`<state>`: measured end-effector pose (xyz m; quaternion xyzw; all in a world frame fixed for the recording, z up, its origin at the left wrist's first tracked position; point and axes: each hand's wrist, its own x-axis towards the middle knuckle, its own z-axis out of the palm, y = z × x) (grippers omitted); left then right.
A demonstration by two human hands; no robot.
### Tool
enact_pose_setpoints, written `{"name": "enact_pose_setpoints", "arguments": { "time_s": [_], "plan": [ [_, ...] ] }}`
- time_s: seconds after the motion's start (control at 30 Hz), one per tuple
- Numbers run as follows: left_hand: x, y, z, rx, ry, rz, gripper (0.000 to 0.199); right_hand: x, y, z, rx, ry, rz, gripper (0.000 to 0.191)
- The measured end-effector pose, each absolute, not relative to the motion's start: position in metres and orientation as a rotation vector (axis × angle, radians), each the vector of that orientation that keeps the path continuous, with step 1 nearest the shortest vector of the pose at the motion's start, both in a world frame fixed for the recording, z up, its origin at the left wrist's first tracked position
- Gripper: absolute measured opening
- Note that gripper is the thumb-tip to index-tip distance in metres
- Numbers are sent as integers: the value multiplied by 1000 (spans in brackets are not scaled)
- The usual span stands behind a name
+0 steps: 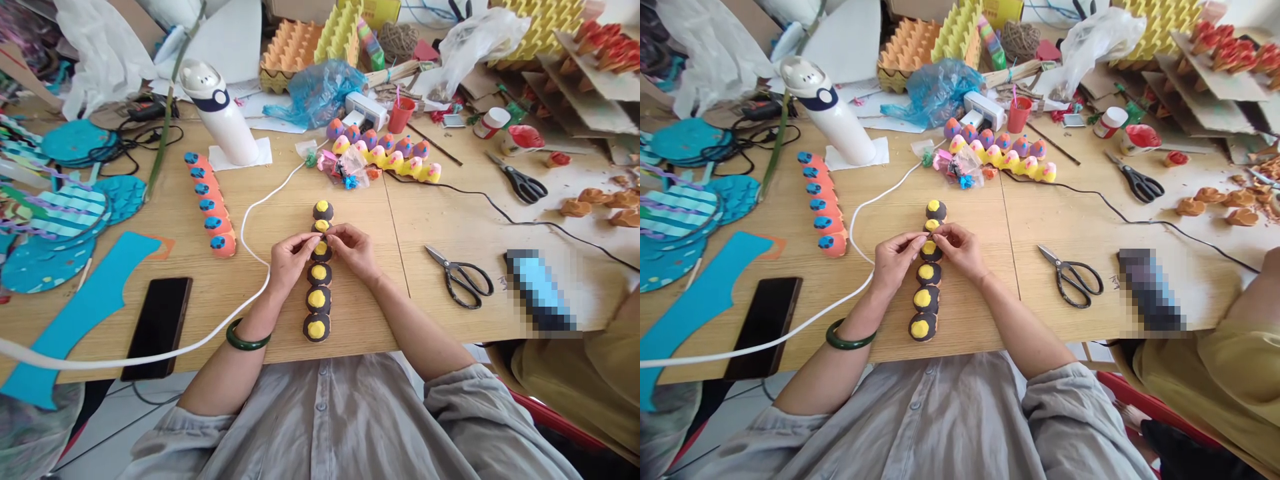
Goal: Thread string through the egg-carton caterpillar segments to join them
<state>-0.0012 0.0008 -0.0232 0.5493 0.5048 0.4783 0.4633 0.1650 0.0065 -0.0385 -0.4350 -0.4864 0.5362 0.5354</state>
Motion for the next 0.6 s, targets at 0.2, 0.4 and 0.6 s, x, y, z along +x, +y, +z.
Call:
{"name": "enact_pose_setpoints", "arguments": {
  "time_s": [0.2,0.4,0.6],
  "plan": [
    [0,0,-20,1365,1236,1158,29,165,7,-44,-1046,-1195,1235,39],
    [0,0,-21,1362,1266,1126,31,165,6,-44,-1067,-1300,1144,34],
    [-2,0,-25,1347,1255,1107,33,165,5,-44,-1068,-1323,1078,27]
  ]
}}
